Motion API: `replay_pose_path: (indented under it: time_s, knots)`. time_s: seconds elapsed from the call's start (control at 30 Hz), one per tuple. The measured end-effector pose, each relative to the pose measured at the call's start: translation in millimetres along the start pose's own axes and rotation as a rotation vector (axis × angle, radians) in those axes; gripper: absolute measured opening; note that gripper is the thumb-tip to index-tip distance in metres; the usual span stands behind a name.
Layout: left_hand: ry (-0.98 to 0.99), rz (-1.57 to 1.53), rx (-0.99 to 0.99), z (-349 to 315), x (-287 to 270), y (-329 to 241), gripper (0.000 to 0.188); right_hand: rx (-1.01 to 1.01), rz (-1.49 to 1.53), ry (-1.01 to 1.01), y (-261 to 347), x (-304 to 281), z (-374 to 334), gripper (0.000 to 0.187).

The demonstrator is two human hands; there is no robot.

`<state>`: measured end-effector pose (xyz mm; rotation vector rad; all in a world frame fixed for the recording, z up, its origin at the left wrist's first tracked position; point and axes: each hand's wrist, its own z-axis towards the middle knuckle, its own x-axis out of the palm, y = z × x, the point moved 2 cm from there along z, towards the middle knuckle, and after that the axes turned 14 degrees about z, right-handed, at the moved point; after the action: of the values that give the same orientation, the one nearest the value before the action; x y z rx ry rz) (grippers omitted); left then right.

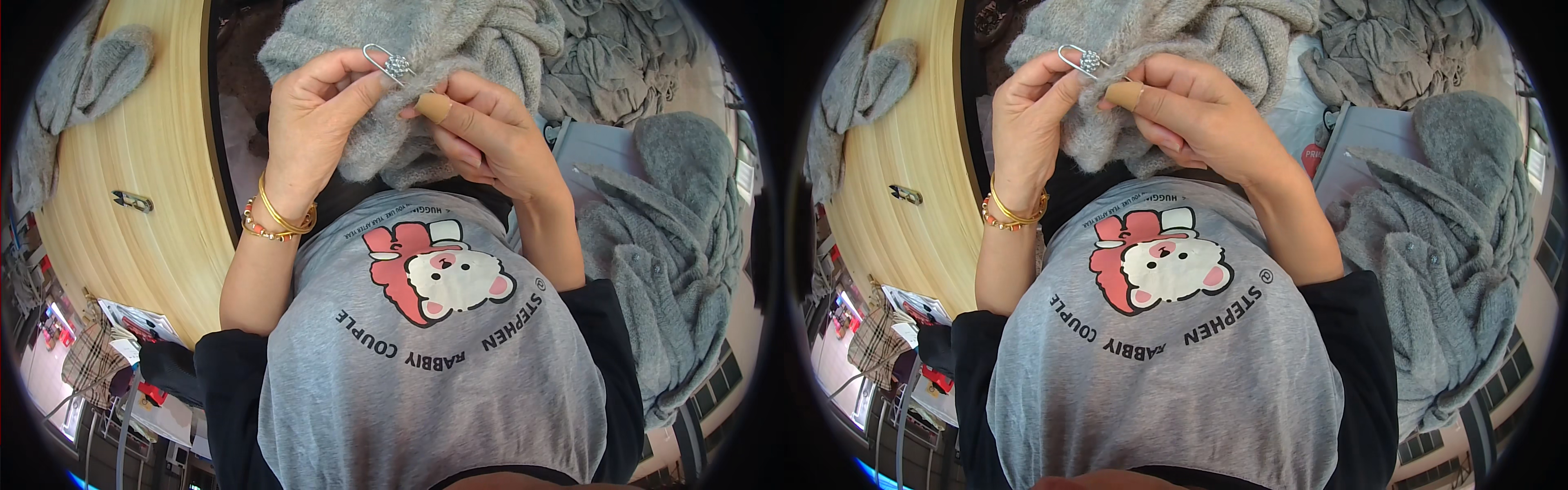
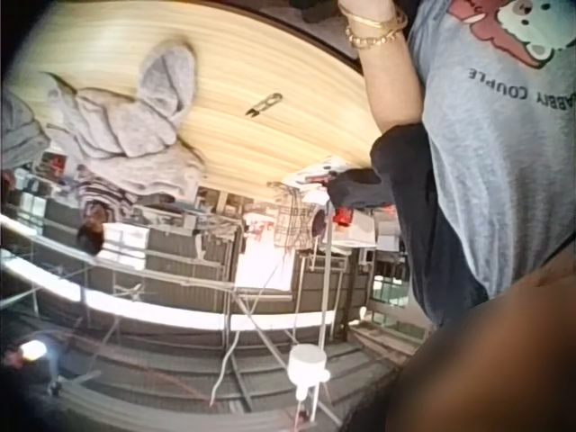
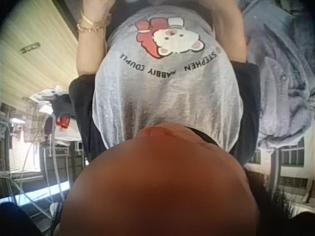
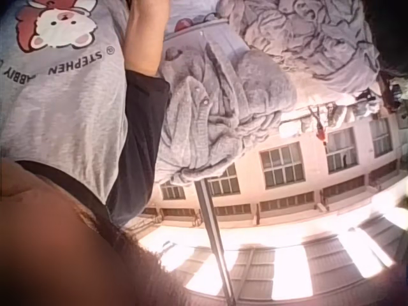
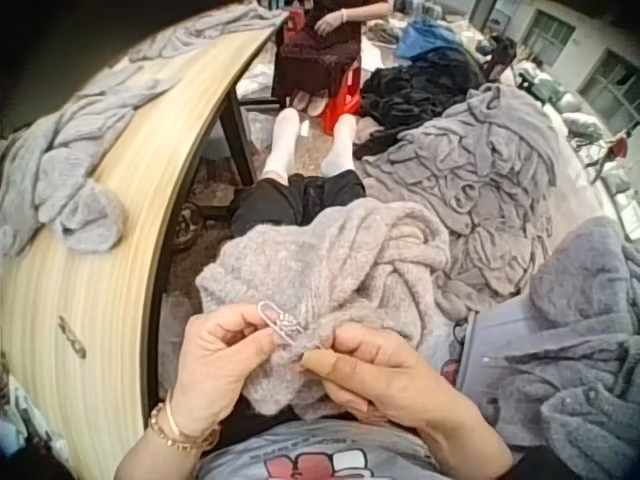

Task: Removing metal pins or clips from a grey garment using a hook tool.

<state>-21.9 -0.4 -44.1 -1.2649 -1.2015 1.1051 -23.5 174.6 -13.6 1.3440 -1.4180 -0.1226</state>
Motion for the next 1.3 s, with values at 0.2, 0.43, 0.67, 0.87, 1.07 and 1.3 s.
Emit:
replay_pose_path:
  time_s: [0.2, 0.43, 0.67, 0.87, 1.07, 1.3]
  knots:
    - [0.021, -0.042, -0.058, 2, -8, 2, 0.017, 0.08, -0.114, 0.022, 13, -5, -1, 0.025]
    - [0.032, 0.001, -0.054, 4, -10, 0, 0.017, 0.073, -0.153, 0.059, 16, -9, 0, 0.024]
    - [-0.012, 0.035, 0.031, 2, -5, -4, 0.013, 0.105, 0.053, 0.065, 5, -4, 3, 0.024]
    - [-0.102, 0.24, 0.014, -2, -1, -15, 0.011, 0.045, -0.021, 0.031, 3, -1, 5, 0.024]
    - [0.018, 0.25, 0.134, 1, -6, -18, 0.013, 0.074, 0.097, 0.065, 5, -6, 4, 0.025]
    - [0.023, -0.127, -0.077, -9, 5, -14, 0.022, -0.077, -0.1, -0.046, 3, -4, 7, 0.021]
